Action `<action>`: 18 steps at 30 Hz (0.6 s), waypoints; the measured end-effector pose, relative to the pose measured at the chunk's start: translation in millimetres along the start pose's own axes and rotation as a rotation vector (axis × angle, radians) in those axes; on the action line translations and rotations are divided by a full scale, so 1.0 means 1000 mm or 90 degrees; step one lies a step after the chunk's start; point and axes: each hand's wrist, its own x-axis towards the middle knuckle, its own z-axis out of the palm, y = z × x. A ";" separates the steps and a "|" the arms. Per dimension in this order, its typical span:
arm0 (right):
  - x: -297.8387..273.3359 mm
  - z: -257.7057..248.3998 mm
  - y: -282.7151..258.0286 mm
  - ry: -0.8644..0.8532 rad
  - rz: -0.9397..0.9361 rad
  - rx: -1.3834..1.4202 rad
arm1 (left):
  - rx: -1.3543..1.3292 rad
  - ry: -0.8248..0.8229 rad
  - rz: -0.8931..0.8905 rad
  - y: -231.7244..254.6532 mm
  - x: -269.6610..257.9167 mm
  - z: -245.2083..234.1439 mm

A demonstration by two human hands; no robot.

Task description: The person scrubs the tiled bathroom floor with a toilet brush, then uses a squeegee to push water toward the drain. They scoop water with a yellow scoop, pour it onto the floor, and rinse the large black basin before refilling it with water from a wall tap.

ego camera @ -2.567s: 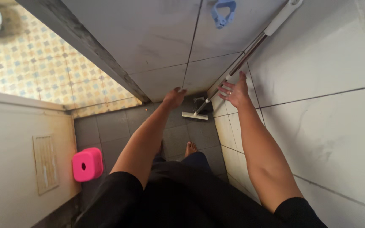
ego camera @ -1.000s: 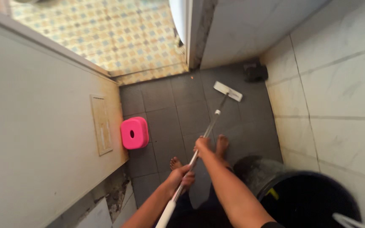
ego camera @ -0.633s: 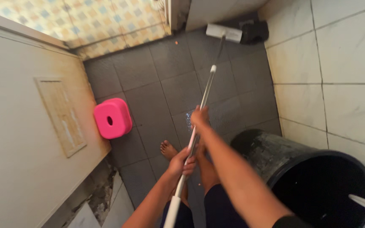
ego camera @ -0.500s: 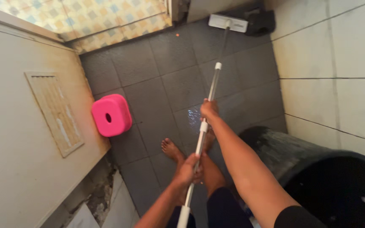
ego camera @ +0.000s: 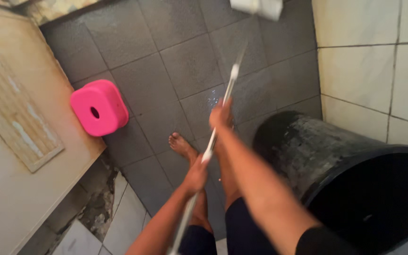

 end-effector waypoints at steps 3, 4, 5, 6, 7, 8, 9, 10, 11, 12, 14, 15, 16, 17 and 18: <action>-0.049 0.030 0.076 0.249 -0.350 -0.050 | 0.143 -0.158 -0.329 -0.001 -0.059 -0.042; -0.052 0.033 0.098 0.316 -0.539 0.110 | 0.182 -0.188 -0.398 -0.001 -0.067 -0.045; -0.036 0.029 0.107 0.381 -0.510 -0.110 | 0.198 -0.178 -0.291 -0.003 -0.059 -0.042; -0.019 0.025 0.109 0.425 -0.477 -0.330 | 0.209 -0.157 -0.192 -0.003 -0.046 -0.035; -0.004 0.020 0.107 0.460 -0.437 -0.550 | 0.220 -0.139 -0.093 -0.003 -0.035 -0.030; 0.021 0.009 0.096 0.319 -0.303 -0.356 | 0.218 -0.115 -0.068 -0.002 -0.013 -0.020; 0.049 -0.004 0.074 0.180 -0.169 -0.160 | 0.216 -0.091 -0.043 0.000 0.020 -0.006; 0.075 -0.021 0.053 0.176 -0.081 -0.046 | 0.231 -0.106 -0.096 0.004 0.048 0.008; 0.092 -0.039 0.036 0.171 0.006 0.069 | 0.247 -0.123 -0.148 0.008 0.066 0.021; 0.095 -0.043 0.019 0.145 0.020 0.107 | 0.237 -0.105 -0.141 0.011 0.079 0.023; 0.089 -0.055 0.002 0.099 0.047 0.185 | 0.219 -0.074 -0.121 0.019 0.075 0.027; 0.063 -0.050 0.011 0.113 0.050 0.150 | 0.189 -0.080 -0.133 0.014 0.049 0.023; 0.035 -0.038 0.019 0.127 0.046 0.119 | 0.161 -0.080 -0.139 0.014 0.023 0.012; 0.002 -0.025 0.034 0.206 -0.061 0.080 | 0.162 -0.115 -0.024 0.013 -0.010 -0.003; -0.029 -0.017 0.058 0.361 -0.385 -0.242 | 0.135 -0.130 -0.078 0.011 -0.045 -0.020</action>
